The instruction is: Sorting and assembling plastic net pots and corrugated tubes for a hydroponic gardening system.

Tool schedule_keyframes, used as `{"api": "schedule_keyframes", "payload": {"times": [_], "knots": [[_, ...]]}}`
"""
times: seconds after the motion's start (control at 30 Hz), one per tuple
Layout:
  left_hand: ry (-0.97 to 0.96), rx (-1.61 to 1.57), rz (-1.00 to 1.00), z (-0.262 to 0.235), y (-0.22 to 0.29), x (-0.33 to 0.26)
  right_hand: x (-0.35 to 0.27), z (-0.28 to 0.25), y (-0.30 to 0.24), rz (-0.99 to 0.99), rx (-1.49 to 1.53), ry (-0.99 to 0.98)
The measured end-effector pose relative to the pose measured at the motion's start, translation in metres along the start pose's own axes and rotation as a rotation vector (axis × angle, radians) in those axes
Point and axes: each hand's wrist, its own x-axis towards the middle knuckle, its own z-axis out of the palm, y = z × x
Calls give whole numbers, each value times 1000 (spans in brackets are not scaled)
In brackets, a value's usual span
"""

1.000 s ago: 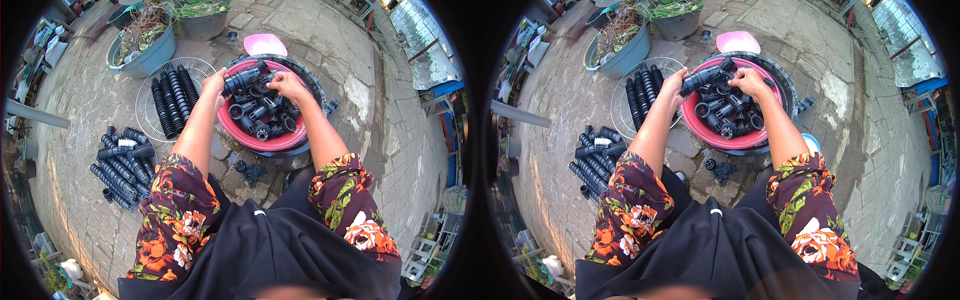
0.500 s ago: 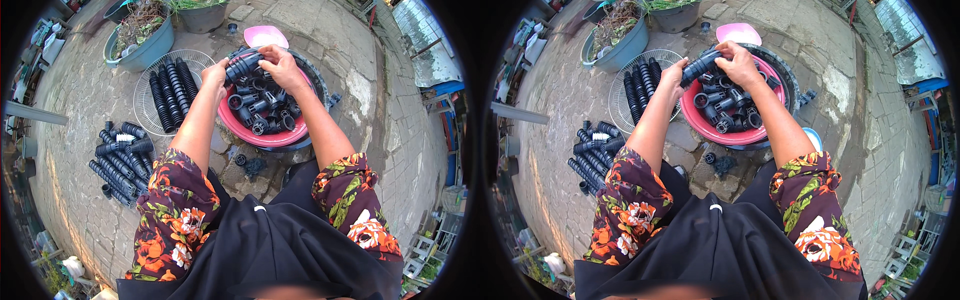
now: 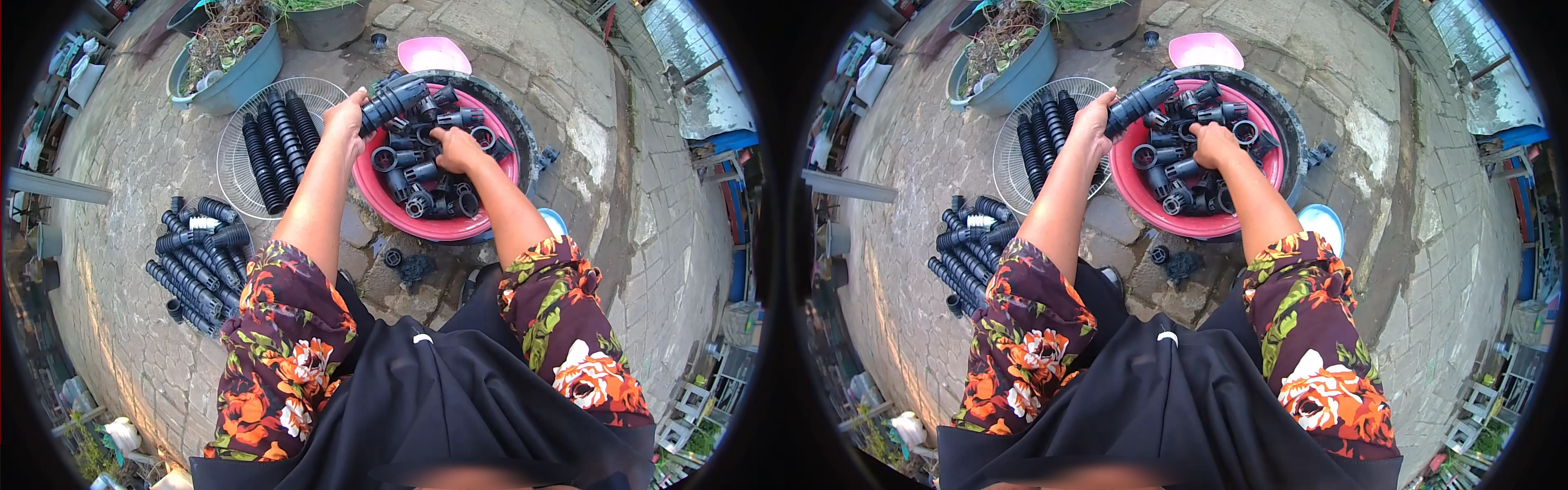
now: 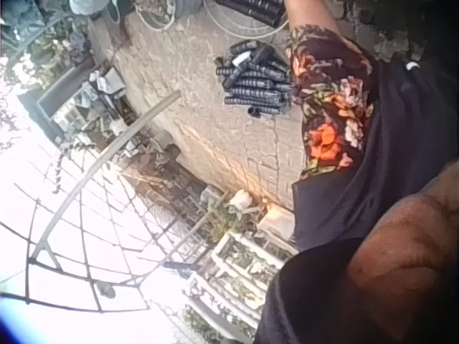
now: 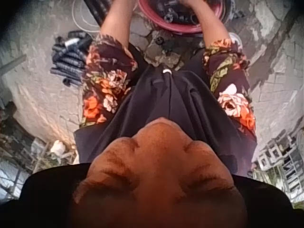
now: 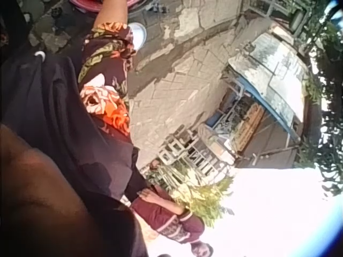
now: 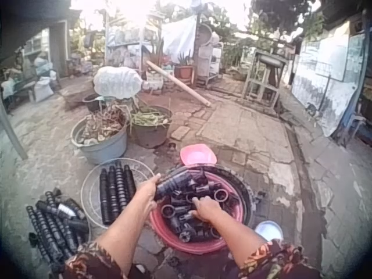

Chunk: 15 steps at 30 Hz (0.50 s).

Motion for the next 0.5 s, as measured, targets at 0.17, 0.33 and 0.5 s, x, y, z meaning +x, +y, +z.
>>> {"api": "schedule_keyframes", "payload": {"times": [0.17,0.33,0.5], "knots": [[-9,19,-11,-3,-5,9,17,-44,13,301,1462,293],[-9,11,-11,5,-5,-1,11,-62,-16,10,1680,352],[-11,-30,-2,8,-5,5,10,-65,-26,-181,1190,369]]}}
